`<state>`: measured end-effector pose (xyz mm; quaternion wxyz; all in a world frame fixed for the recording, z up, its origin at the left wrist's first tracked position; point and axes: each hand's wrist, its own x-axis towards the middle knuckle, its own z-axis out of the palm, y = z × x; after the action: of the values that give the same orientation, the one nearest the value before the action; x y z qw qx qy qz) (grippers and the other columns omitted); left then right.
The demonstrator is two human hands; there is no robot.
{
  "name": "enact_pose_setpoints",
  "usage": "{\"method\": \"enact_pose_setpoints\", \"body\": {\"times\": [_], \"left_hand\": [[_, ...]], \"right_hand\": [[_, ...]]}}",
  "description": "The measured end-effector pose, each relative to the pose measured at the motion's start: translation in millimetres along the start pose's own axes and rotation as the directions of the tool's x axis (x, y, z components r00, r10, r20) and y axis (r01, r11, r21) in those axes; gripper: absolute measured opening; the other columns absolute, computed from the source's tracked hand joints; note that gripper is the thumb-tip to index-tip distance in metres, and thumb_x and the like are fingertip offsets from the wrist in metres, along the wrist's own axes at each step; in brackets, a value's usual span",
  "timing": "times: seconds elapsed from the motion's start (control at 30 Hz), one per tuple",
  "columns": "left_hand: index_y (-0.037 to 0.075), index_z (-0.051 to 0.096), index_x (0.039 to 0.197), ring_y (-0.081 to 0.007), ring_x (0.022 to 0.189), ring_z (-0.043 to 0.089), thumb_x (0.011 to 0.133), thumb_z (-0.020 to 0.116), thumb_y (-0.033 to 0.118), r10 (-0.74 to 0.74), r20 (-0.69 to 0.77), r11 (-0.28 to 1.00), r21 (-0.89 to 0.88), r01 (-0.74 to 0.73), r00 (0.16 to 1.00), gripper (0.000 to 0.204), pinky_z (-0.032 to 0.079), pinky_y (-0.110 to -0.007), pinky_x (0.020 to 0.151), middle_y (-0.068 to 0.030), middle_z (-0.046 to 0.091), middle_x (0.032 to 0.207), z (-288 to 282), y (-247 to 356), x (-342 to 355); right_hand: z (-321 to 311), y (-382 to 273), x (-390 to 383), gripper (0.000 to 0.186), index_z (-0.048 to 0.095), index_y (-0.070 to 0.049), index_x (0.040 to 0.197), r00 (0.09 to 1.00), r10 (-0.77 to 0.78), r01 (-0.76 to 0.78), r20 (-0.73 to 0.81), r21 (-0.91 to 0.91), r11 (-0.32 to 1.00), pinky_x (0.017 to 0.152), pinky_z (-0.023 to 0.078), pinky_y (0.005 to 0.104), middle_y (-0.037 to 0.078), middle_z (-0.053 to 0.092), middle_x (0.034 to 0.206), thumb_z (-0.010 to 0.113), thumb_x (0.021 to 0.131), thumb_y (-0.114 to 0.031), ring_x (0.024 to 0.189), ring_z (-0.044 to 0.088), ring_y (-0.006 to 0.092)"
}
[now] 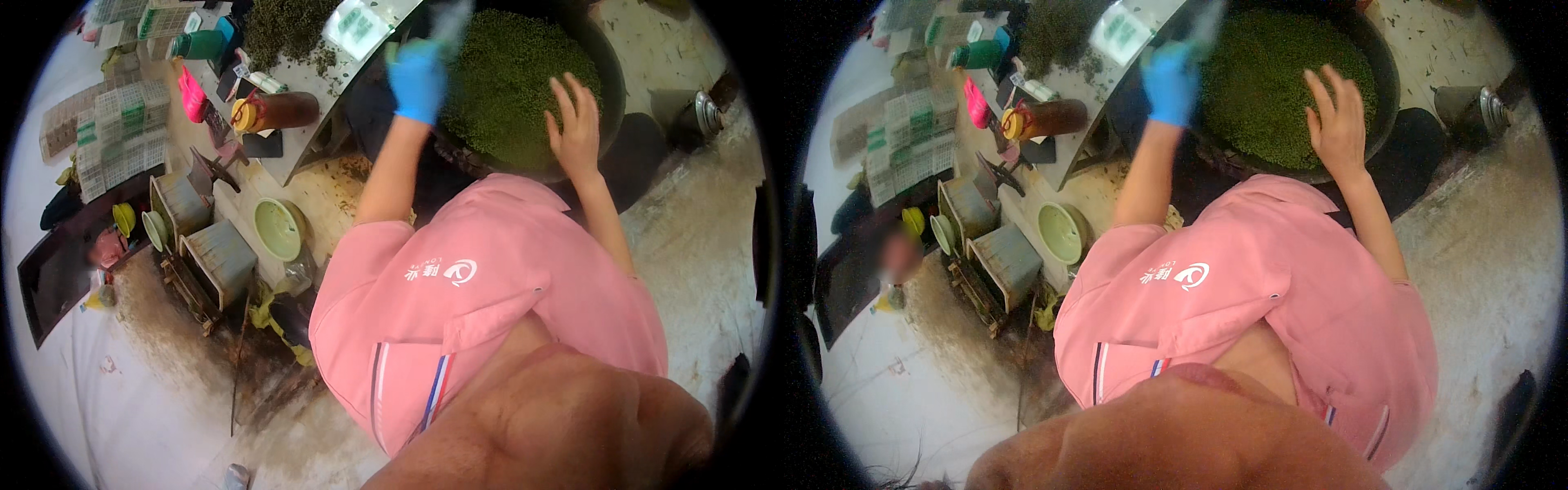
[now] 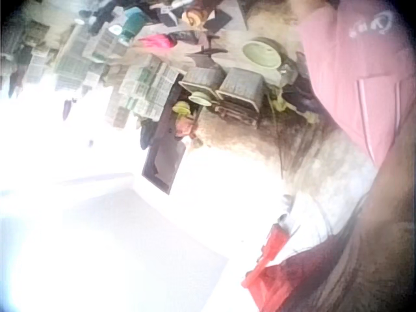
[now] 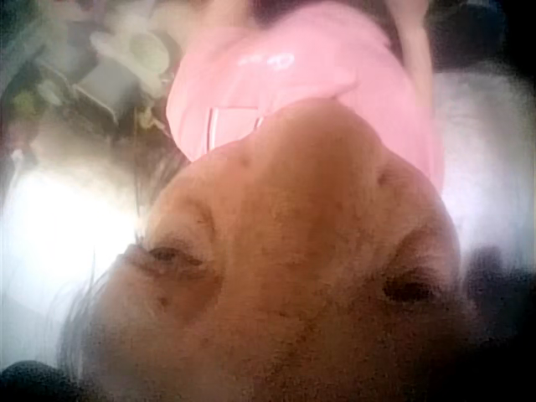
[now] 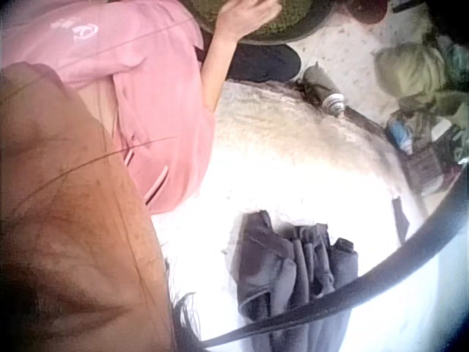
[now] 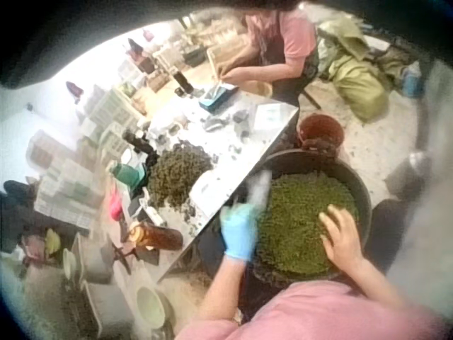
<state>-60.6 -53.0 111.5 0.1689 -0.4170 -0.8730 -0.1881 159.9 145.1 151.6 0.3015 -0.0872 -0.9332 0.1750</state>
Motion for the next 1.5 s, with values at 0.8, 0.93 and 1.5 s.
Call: {"method": "enact_pose_setpoints", "body": {"times": [0.8, 0.93, 1.5], "left_hand": [[0.006, 0.074, 0.105, -0.0293, 0.089, 0.07, 0.088, 0.069, 0.014, 0.164, 0.646, 0.772, -0.554, 0.31, 0.746, 0.019, 0.055, -0.032, 0.082, -0.0146, 0.072, 0.103, -11.5, 90.1, -51.3], [0.008, 0.074, 0.109, -0.0351, 0.092, 0.069, 0.091, 0.067, 0.019, 0.553, 0.357, 0.692, -0.7, -0.176, 0.753, 0.022, 0.055, -0.039, 0.084, -0.0172, 0.071, 0.105, -3.1, 113.6, -37.9], [0.007, 0.055, 0.135, -0.0417, 0.112, 0.061, 0.077, 0.076, 0.055, -0.031, 0.891, 0.992, -0.028, 0.124, 0.452, 0.079, 0.05, -0.047, 0.096, -0.0253, 0.061, 0.124, 47.9, 75.1, -49.6]], "right_hand": [[-11.7, -3.5, -19.2, 0.042, 0.061, -0.01, 0.119, 0.943, -0.038, -0.132, 0.332, 0.476, 0.87, 0.088, 0.049, 0.0452, 0.015, 0.062, 0.117, 0.066, 0.078, -0.006, 0.105, 0.06, 0.0357], [12.2, 25.3, -36.9, 0.018, 0.063, -0.003, 0.093, 0.691, 0.023, -0.122, 0.722, 0.084, 0.989, 0.078, 0.053, 0.0447, 0.015, 0.065, 0.101, 0.06, 0.074, -0.001, 0.092, 0.064, 0.0357], [-21.3, 83.2, -47.3, 0.013, 0.069, -0.007, 0.095, 0.798, 0.381, -0.385, 0.467, -0.091, 0.919, 0.077, 0.052, 0.0396, 0.008, 0.066, 0.095, 0.065, 0.086, -0.014, 0.089, 0.065, 0.0308]]}}
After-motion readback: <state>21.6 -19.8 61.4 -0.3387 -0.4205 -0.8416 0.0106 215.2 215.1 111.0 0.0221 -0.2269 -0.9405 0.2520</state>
